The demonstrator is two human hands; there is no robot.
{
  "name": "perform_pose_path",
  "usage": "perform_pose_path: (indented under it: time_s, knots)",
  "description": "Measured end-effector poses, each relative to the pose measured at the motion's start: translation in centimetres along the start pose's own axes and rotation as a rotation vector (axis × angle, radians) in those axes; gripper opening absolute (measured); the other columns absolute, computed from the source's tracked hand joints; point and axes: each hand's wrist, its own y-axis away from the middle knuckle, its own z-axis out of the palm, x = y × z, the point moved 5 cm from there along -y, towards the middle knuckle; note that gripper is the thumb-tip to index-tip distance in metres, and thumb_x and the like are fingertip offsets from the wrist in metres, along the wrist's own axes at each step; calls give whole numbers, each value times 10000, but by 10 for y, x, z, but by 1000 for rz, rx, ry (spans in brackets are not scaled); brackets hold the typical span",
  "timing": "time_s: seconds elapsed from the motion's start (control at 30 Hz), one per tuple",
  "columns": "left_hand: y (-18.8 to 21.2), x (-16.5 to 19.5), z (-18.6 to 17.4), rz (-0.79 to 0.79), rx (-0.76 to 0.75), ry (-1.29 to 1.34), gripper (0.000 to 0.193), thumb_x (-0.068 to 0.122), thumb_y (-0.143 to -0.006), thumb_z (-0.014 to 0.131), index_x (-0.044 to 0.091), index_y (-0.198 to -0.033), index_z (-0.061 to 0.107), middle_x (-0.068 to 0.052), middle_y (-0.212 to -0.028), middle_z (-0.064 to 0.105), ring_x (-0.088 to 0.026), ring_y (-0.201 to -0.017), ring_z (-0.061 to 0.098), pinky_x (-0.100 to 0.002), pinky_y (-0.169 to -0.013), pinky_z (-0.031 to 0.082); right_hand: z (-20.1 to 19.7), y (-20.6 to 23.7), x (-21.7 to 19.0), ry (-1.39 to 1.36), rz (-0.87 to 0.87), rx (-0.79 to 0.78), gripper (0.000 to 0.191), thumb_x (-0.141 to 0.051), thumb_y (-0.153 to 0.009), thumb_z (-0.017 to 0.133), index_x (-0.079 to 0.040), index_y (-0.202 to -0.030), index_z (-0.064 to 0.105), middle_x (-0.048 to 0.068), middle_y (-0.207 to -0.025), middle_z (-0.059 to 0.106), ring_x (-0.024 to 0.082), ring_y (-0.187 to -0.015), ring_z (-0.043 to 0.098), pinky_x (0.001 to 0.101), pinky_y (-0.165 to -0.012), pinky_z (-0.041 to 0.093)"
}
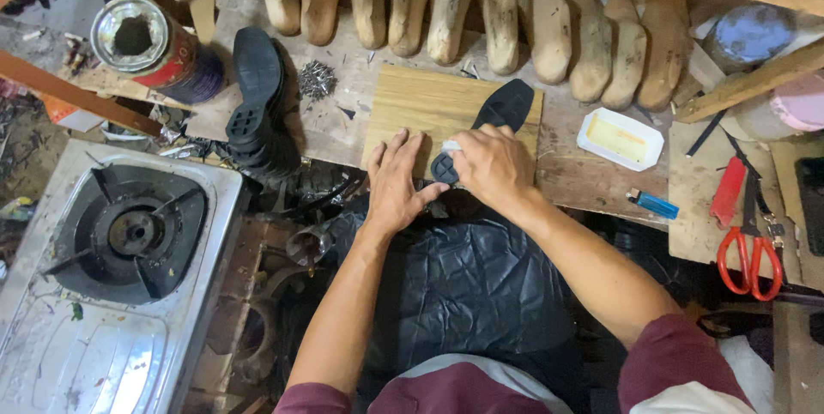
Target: The person repeatedly applies a yellowish substance from a small container onto black shoe soles using a brush. They work on multiple soles one at a time, placing each treated sole into a stack on the workbench.
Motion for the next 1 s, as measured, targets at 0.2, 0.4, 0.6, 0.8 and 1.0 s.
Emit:
perform_pose_path:
  time_s: [0.2, 0.4, 0.6, 0.8, 1.0]
  knots:
    - [4, -8, -1, 49, -2, 0, 945, 323, -728, 867, 19, -1512, 435, -194, -1528, 497, -326, -1507, 350, -511, -1229, 181, 1, -4, -27, -63, -146, -135, 110, -121, -897, 690, -74, -996, 701, 74, -901, 715, 272, -909, 652, 430, -851, 465]
    - [4, -11, -2, 63, -6, -20, 918, 263, -756, 847, 20, -1526, 409, -173, -1535, 501, -314, -1515, 340, -509, -1239, 184, -15, -7, -25, -132, -420, -176, 280, -51, -757, 710, -108, -1031, 707, 8, -1033, 726, 232, -968, 643, 416, -905, 453]
    - [3, -10, 0, 25, -21, -28, 910, 295, -752, 858, 37, -1508, 422, -174, -1527, 489, -308, -1502, 336, -509, -1226, 184, -26, 4, -13, -47, -563, -255, 329, -48, -719, 724, -132, -1038, 715, -37, -1056, 708, 201, -949, 623, 406, -974, 454]
    - [5, -5, 0, 67, -27, -43, 797, 347, -738, 861, 73, -1419, 549, -115, -1544, 508, -309, -1526, 315, -535, -1235, 157, -40, 11, -6, 27, -304, -144, 206, -86, -813, 724, -105, -1018, 733, 1, -1004, 728, 219, -934, 629, 414, -926, 456]
    - [4, 10, 9, 26, 24, -129, 714, 439, -668, 880, 63, -1224, 636, -134, -1513, 483, -366, -1499, 294, -633, -1208, 87, -21, 28, -1, -13, -12, -45, 100, -123, -891, 714, -110, -977, 761, 72, -896, 722, 271, -865, 645, 444, -802, 497]
